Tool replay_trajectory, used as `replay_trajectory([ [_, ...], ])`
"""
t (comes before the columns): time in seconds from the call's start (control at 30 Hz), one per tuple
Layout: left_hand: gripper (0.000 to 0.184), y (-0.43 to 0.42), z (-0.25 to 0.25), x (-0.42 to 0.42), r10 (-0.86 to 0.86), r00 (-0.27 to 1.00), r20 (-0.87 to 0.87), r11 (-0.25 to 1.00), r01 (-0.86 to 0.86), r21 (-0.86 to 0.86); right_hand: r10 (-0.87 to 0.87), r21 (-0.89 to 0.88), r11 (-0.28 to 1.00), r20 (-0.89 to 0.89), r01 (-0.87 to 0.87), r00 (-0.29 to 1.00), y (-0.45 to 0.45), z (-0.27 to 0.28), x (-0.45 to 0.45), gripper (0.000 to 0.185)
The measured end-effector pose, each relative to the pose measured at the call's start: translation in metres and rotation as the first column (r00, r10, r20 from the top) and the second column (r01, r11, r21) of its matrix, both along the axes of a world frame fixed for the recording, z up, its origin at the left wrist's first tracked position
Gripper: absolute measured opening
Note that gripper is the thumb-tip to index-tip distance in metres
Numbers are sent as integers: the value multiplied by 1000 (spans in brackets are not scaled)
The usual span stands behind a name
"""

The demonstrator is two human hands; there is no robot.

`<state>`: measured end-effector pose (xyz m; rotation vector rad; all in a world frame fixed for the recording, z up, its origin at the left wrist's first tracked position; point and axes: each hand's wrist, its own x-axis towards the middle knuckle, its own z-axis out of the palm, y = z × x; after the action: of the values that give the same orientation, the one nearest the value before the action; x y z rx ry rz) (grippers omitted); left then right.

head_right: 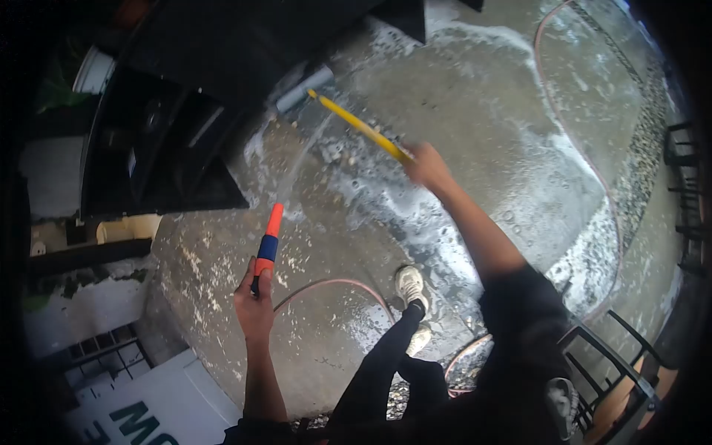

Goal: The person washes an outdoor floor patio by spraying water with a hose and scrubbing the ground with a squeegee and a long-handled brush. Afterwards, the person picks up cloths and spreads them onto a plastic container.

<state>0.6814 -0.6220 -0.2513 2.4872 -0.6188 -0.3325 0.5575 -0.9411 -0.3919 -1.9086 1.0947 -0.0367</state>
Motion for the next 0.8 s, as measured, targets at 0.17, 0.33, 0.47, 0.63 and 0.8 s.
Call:
replay_trajectory([
  [0.17,37,30,-32,0,107,993,55,991,-111,72,165,-86,978,-220,-187,962,26,-68,192,40],
  [0.33,38,71,-53,-9,198,978,-70,980,-198,-1,164,-82,977,-308,-197,937,36,-90,155,38],
  [0.47,35,104,-22,-28,138,989,-56,990,-136,26,212,-8,971,-418,-237,883,27,-4,58,39],
  [0.63,37,126,56,-56,26,994,-110,998,-19,65,376,-118,852,-541,-511,752,47,89,-118,42],
  [0.8,39,128,128,-84,-81,994,-74,997,81,-3,345,53,868,-779,-493,523,126,195,-314,50],
])
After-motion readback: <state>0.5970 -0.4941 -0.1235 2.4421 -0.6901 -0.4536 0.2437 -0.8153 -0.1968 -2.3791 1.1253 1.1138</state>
